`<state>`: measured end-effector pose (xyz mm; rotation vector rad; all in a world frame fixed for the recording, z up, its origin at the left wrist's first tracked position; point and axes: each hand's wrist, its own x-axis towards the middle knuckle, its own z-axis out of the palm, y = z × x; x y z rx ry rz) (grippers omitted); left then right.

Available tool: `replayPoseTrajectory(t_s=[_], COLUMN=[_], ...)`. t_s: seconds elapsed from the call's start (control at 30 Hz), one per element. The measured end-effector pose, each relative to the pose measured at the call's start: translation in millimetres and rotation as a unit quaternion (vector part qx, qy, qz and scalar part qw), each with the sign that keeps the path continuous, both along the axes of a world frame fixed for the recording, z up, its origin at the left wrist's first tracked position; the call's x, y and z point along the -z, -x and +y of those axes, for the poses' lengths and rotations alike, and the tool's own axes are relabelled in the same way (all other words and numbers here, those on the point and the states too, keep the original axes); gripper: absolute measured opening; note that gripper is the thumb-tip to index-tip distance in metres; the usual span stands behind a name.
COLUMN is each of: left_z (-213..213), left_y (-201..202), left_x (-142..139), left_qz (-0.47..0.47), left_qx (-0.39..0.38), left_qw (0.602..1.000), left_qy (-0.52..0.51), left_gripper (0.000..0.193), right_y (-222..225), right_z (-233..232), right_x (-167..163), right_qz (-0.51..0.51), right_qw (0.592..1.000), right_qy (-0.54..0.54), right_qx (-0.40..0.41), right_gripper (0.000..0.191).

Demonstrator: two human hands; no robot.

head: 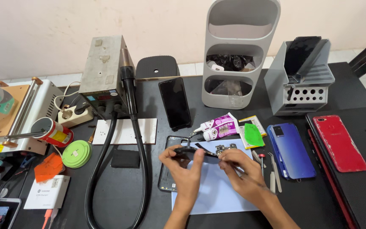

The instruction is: The person removes a protective film from a smartphone screen and compares it with another screen. They then use a metal tool to scrape adhesive residue from the back of a screen assembly.

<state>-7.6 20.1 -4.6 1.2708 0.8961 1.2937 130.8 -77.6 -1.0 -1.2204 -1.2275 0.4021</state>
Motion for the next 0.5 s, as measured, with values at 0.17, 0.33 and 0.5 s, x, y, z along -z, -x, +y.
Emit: replayPoseTrajectory(t_s=[0.17,0.33,0.5], left_z=[11.8,15.0,13.4], left_y=[-3.2,-4.3,-5.1], left_x=[0.1,-1.5,-5.0], left_qz=[-0.011,-0.055,-0.041], left_qx=[-0.018,0.006,0.013], left_qw=[0.996,0.997,0.998], left_qy=[0.082,0.062,0.036], left_gripper=[0.051,0.048,0.048], right_y=[-24.9,-59.1,-63.7], right_z=[-3.9,0.9,5.3], right_x=[-5.4,-10.7,-3.0], right_qz=[0.109,0.001,-0.098], right_qw=[0.963,0.911,0.87], right_qy=[0.206,0.36,0.44], right_qx=[0.133,0.202,0.201], right_gripper=[0.03,0.063,0.08])
